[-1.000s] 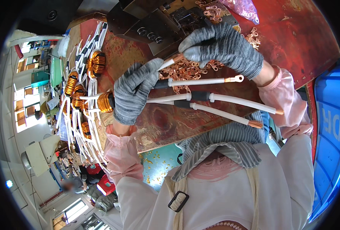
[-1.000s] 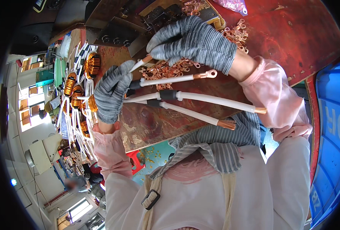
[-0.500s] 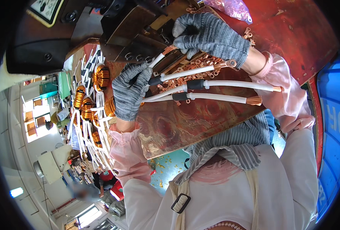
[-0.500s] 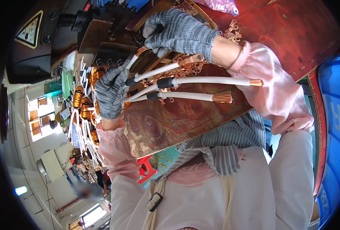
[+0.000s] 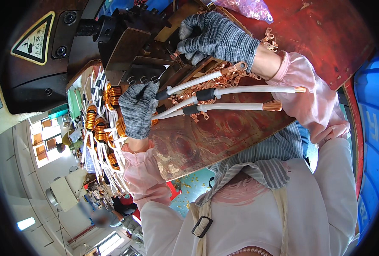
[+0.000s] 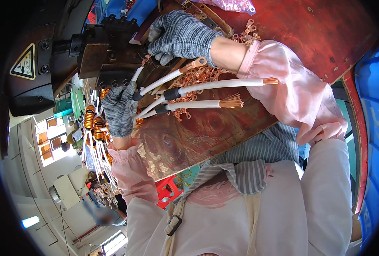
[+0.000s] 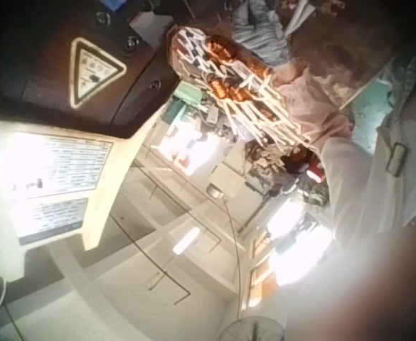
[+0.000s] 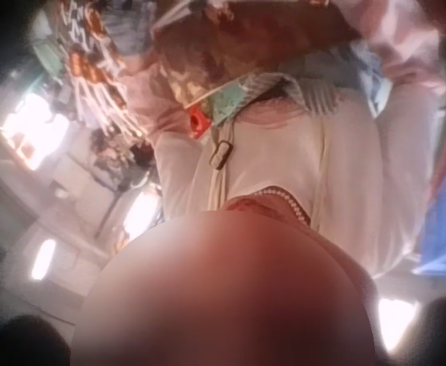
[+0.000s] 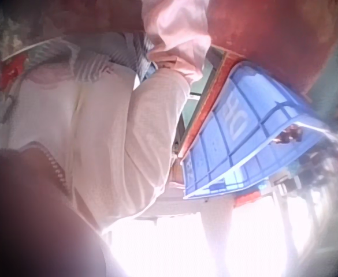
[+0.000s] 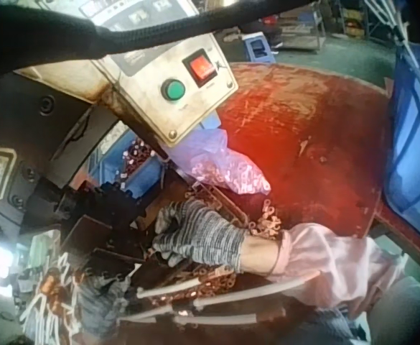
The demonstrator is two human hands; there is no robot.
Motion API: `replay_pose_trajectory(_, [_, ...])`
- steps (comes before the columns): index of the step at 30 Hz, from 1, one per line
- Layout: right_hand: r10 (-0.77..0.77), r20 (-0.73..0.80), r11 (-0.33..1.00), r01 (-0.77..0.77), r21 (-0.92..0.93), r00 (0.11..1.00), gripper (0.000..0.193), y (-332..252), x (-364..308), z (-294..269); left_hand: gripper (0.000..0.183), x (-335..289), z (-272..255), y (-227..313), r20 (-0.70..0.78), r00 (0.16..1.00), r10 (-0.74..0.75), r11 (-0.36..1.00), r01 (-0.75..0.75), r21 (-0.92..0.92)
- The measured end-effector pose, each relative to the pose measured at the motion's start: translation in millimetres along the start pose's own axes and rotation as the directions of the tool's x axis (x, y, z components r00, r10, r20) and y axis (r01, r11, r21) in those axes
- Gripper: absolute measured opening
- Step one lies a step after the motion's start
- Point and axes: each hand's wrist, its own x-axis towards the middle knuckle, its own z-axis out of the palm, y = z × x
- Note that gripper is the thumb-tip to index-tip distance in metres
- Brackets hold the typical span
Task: Crimping metal terminals onto the ends of large electrical induction coils using a machine.
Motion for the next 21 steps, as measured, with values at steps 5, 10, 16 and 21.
replay_pose_trajectory(5, [-0.016, 0.019, 0.971, 0.020, -0.238, 1.000, 0.019, -6, -2, -7, 0.006, 3, 1, 3, 0.037, 0.997, 0.064, 0.997, -0.065, 0.029])
replay_pose_trajectory(10, [-0.144, -0.003, 0.880, 0.127, -0.458, 0.990, 0.021, 0, 2, -6, 0.006, 5, -1, 2, 0.034, 0.996, 0.084, 0.991, -0.087, 0.101])
replay_pose_trajectory(16, [-0.474, -0.091, 0.732, 0.334, -0.594, 0.876, 0.013, -20, -14, -4, 0.008, 5, -1, 2, 0.024, 0.993, 0.118, 0.976, -0.120, 0.181])
replay_pose_trajectory(21, [-0.509, -0.153, 0.832, 0.437, -0.343, 0.847, 0.017, -15, -13, -6, 0.009, 3, 2, 5, 0.023, 0.994, 0.107, 0.979, -0.109, 0.170])
